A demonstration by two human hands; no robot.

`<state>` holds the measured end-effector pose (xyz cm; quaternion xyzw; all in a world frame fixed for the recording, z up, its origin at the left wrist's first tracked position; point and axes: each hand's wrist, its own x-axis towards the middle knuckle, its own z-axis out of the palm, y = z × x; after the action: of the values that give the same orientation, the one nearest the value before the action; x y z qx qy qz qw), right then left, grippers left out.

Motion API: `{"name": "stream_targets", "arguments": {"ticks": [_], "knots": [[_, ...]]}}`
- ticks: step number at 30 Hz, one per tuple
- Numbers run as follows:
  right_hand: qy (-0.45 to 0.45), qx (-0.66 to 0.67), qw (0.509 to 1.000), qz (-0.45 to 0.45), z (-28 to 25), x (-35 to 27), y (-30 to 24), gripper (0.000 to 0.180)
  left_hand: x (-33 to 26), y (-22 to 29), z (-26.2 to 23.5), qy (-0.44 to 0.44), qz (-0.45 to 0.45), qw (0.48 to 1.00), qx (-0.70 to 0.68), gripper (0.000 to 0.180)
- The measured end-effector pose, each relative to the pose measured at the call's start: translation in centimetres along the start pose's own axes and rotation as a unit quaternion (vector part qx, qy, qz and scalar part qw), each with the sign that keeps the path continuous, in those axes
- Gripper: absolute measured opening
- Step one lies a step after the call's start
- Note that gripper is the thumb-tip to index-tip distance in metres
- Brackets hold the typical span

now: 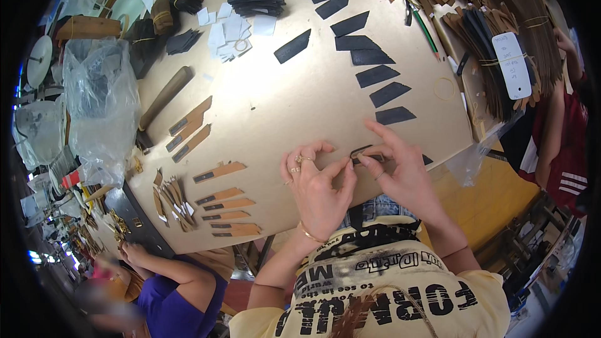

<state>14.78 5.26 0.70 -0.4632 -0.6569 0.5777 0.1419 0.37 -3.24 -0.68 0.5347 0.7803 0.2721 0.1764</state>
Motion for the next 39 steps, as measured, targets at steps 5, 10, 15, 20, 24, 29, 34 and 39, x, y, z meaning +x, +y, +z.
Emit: {"name": "stream_targets", "arguments": {"ticks": [5,10,15,20,24,29,34,39], "knots": [[0.033,0.047,0.998,0.007,0.2,0.1,0.4,0.039,-0.5,0.2,0.7,0.038,-0.012,0.999,0.035,0.009],[0.018,0.005,1.0,0.022,0.1,0.0,0.4,0.036,-0.9,-0.8,0.8,0.093,-0.035,0.995,0.031,0.017],[0.02,0.036,0.999,0.013,0.4,0.4,0.4,0.035,3.8,-6.2,-3.2,0.11,0.031,0.993,0.021,0.018],[0.008,0.058,0.998,-0.006,0.1,0.4,0.7,0.035,13.5,-10.7,-6.6,0.148,0.127,0.964,0.182,0.027],[0.007,0.077,0.997,-0.005,0.1,0.2,0.5,0.035,17.9,-11.3,-7.2,0.118,0.123,0.974,0.15,0.033],[0.006,0.069,0.998,-0.006,0.1,0.2,0.3,0.033,20.1,-11.3,-7.4,0.018,0.133,0.97,0.203,0.026],[0.009,0.059,0.998,-0.003,0.0,0.2,0.0,0.032,20.3,-11.5,-7.0,0.027,0.15,0.961,0.23,0.016],[0.012,0.072,0.997,-0.006,0.0,0.1,-0.1,0.031,19.8,-12.3,-7.7,0.104,0.129,0.972,0.167,0.008]]}}
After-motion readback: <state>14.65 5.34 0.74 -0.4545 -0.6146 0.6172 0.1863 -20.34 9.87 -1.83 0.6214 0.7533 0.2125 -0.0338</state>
